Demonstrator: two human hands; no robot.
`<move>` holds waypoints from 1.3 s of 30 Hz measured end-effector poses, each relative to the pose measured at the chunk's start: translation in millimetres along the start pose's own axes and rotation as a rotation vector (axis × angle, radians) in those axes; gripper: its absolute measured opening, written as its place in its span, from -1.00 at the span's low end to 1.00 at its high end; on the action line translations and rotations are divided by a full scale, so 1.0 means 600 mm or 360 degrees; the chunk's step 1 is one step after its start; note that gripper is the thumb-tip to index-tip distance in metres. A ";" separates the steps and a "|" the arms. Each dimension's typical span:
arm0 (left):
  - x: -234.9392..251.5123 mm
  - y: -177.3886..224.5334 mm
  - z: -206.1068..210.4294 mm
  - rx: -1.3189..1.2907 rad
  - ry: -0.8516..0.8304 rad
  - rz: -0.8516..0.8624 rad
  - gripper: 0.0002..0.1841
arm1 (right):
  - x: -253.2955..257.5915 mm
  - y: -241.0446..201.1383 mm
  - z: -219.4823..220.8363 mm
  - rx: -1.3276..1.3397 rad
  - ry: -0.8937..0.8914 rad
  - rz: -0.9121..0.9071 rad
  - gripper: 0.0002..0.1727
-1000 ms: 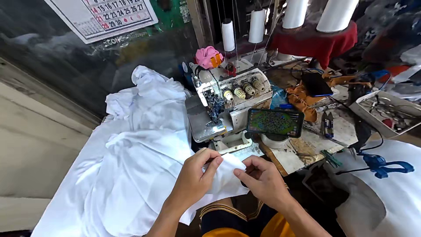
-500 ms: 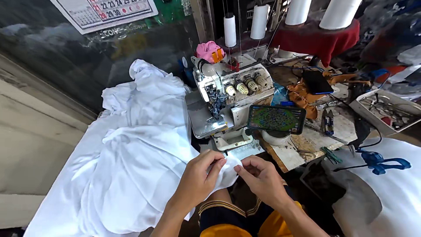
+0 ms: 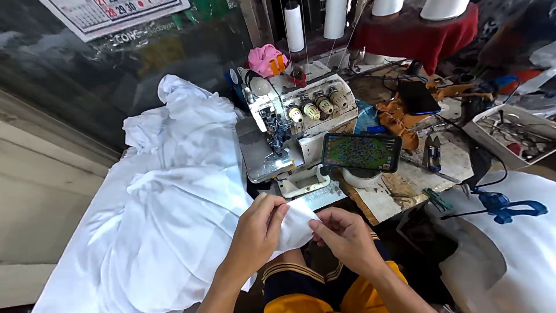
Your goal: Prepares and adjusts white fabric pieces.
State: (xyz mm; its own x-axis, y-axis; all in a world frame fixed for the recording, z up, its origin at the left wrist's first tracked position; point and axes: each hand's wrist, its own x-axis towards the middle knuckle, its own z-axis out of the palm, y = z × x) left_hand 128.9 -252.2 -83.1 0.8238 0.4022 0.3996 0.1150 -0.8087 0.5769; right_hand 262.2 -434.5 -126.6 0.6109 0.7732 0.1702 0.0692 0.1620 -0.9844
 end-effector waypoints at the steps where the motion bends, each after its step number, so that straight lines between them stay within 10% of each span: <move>1: 0.001 0.002 -0.002 0.0024 -0.0005 0.0006 -0.73 | 0.000 -0.003 -0.001 -0.0002 0.0002 0.0005 -0.81; 17: 0.128 0.025 -0.094 0.0135 0.0339 0.0274 -0.82 | 0.115 -0.094 0.021 -0.0042 -0.0060 -0.0230 -0.80; 39: 0.220 -0.019 -0.093 0.0128 -0.0368 -0.0462 -0.85 | 0.168 -0.033 0.029 0.0051 0.0144 0.0178 -0.80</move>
State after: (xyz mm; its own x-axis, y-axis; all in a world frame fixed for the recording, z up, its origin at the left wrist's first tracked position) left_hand 205.3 -166.0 2.6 0.8529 0.5196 0.0509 0.3979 -0.7100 0.5810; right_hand 308.3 -349.2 -89.1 0.6821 0.7293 0.0535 -0.0273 0.0985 -0.9948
